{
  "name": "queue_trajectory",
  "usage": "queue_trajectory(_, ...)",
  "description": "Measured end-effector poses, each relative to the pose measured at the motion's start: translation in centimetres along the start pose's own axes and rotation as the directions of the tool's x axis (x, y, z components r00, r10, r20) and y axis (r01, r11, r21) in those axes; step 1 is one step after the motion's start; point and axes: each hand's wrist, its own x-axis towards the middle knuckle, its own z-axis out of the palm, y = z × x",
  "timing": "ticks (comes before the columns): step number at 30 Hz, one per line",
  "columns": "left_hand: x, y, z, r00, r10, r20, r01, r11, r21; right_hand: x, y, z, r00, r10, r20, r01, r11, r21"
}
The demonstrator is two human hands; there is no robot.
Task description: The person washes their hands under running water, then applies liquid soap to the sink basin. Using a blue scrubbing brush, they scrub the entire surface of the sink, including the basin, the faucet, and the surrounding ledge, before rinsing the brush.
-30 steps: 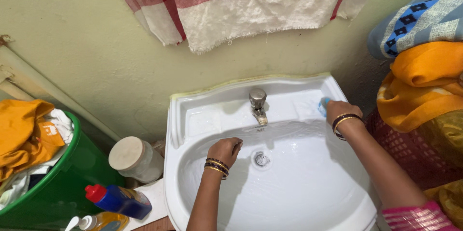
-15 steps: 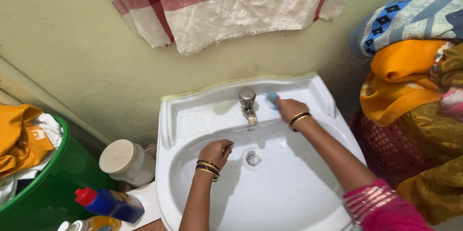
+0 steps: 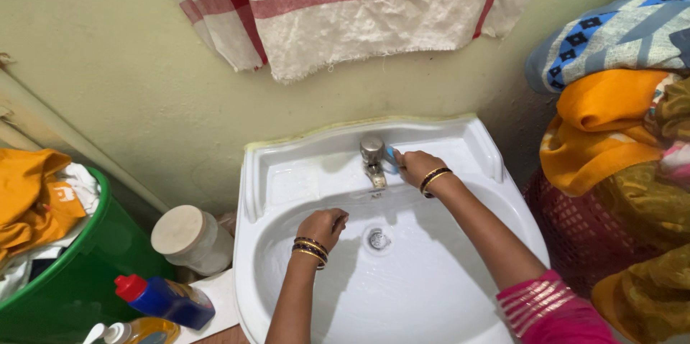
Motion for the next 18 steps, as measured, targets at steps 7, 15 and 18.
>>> queue_trajectory(7, 0.4, -0.1, 0.1, 0.999, 0.018, -0.047, -0.018, 1.0, 0.018, 0.5, 0.9, -2.8, 0.999, 0.027, -0.042, -0.028, 0.999, -0.031)
queue_trajectory(15, 0.1, -0.5, 0.7, 0.991, 0.082, -0.106, -0.078, 0.996, 0.043, 2.1, -0.2, -3.3, 0.997, 0.046, -0.062, -0.049, 0.997, -0.053)
queue_trajectory(18, 0.5, -0.5, 0.5, 0.987, 0.092, -0.13, -0.087, 0.995, 0.046, 0.6, -2.7, -1.2, 0.999, -0.032, -0.032, 0.029, 0.994, -0.102)
